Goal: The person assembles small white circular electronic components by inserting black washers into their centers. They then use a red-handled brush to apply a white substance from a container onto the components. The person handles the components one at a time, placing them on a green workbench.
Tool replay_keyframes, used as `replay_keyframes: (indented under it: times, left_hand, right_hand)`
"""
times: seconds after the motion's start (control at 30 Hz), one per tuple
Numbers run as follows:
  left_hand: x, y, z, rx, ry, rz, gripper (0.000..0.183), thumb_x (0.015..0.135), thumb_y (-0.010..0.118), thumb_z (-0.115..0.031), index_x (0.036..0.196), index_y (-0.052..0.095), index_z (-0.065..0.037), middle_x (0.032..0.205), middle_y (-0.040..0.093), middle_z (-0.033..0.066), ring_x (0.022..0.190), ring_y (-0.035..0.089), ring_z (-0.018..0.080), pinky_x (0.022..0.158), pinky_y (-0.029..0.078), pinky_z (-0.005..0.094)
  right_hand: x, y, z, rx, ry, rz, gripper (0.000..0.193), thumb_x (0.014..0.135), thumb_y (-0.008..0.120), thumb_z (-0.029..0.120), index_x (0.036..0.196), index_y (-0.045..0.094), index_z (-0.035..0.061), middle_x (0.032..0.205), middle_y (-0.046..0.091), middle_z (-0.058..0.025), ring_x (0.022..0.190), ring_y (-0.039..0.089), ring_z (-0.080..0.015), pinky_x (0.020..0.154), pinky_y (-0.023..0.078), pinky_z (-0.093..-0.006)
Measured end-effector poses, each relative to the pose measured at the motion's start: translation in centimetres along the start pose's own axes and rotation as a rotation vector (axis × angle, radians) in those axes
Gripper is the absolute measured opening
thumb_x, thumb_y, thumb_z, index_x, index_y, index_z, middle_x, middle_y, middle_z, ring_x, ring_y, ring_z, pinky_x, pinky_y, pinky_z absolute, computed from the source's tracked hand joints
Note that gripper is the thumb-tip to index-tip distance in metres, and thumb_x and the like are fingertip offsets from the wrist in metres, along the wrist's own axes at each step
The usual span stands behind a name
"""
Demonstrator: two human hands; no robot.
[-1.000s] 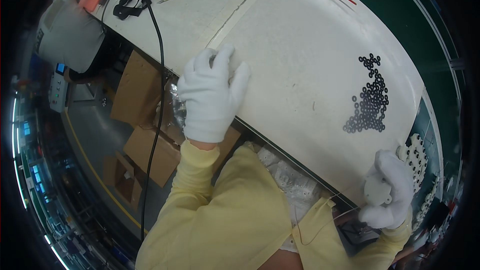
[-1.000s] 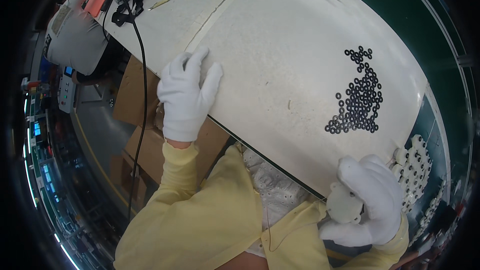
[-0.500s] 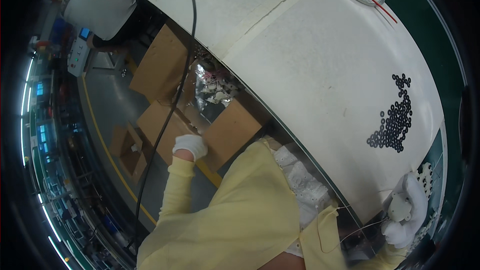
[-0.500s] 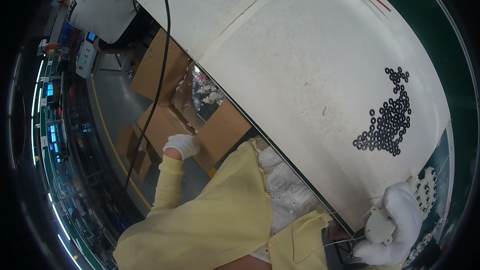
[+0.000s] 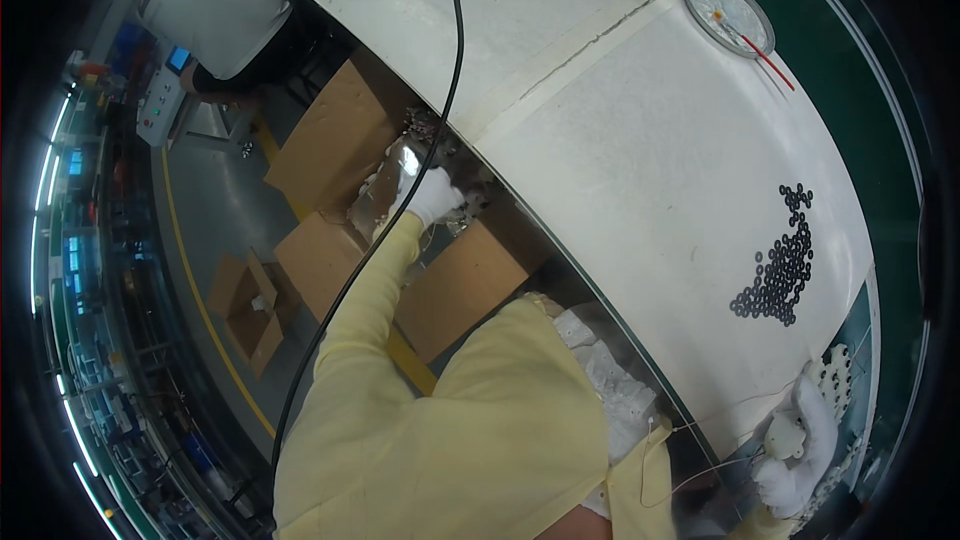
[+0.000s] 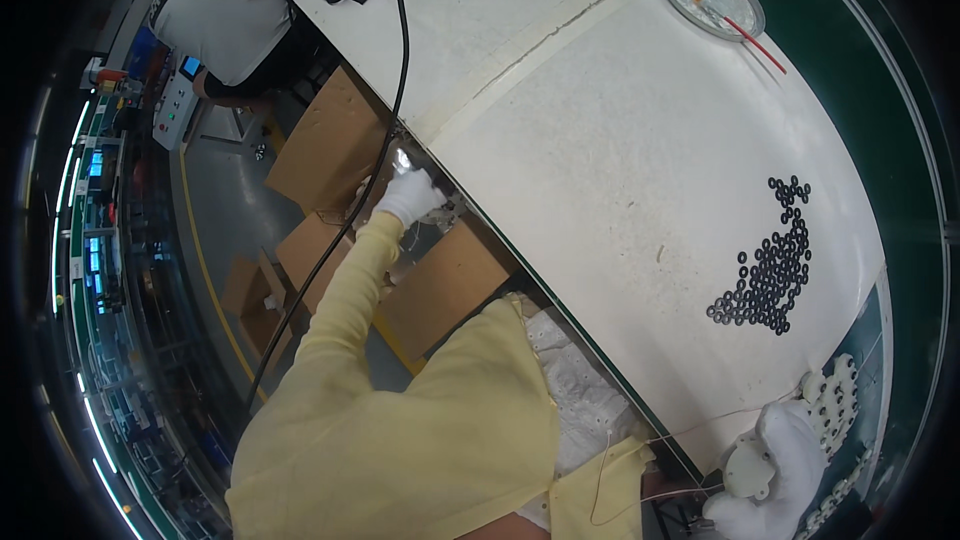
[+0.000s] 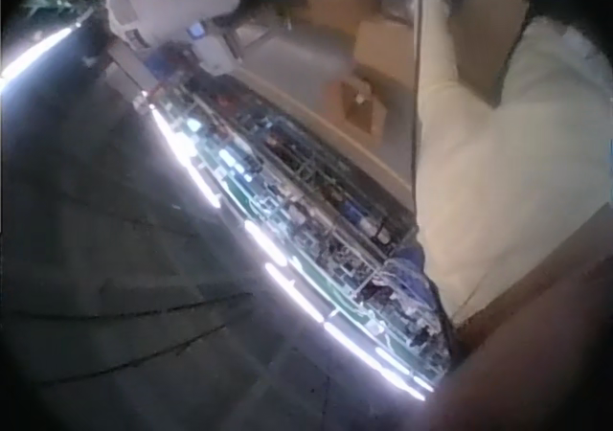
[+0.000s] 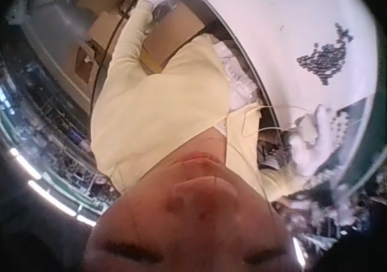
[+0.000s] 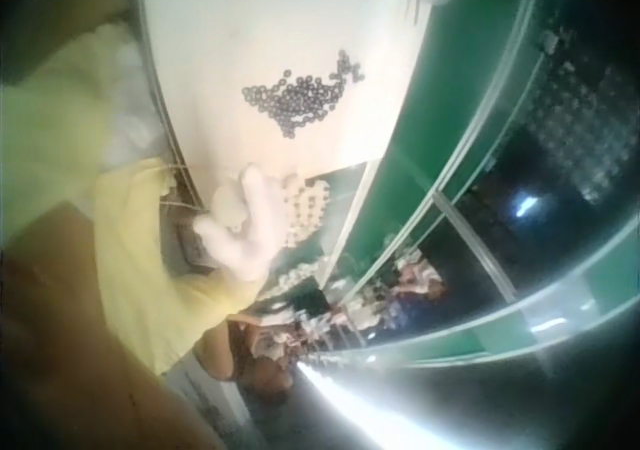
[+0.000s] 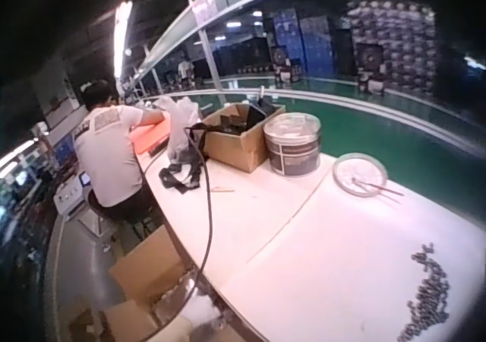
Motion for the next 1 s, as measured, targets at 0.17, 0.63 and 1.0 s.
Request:
replay_keyframes:
  times: [0.17,0.63,1.0]
  left_hand:
    - [-9.7,-0.4,0.8,-0.898,0.051,-0.179,0.037,0.090,0.062,-0.027,0.113,0.067,0.002,0.100,0.072,0.0124,0.088,0.068,0.0236,0.082,0.053,0.0338]
    - [-24.1,-22.4,4.6,-0.993,0.355,-1.485,0.038,0.101,0.046,-0.010,0.132,0.054,0.010,0.135,0.058,0.0172,0.118,0.061,0.0252,0.104,0.048,0.0370]
    - [-15.9,-36.5,-9.3,-1.609,1.069,-1.017,0.031,0.096,0.057,-0.013,0.121,0.065,0.004,0.112,0.070,0.0134,0.100,0.069,0.0222,0.091,0.056,0.0324]
  right_hand:
    - [1.6,0.2,2.0,0.105,0.092,-0.014,0.098,0.072,0.077,0.064,0.140,0.051,-0.0015,0.099,0.059,-0.0083,0.074,0.056,-0.0136,0.064,0.042,-0.0260]
    - [2.9,0.0,4.1,0.326,-0.026,0.045,0.097,0.070,0.082,0.060,0.138,0.053,-0.0016,0.089,0.064,-0.0121,0.071,0.062,-0.0171,0.062,0.047,-0.0288]
    - [-1.1,0.9,1.3,0.670,0.361,0.638,0.071,0.079,0.084,0.007,0.140,0.050,-0.0062,0.097,0.068,-0.0054,0.084,0.061,-0.0098,0.077,0.047,-0.0242]
Point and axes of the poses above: each hand's wrist, its own x-axis towards the middle knuckle, its own y-axis out of the palm, z = x × y, the point moved 4 cm from there along x, towards the middle knuckle
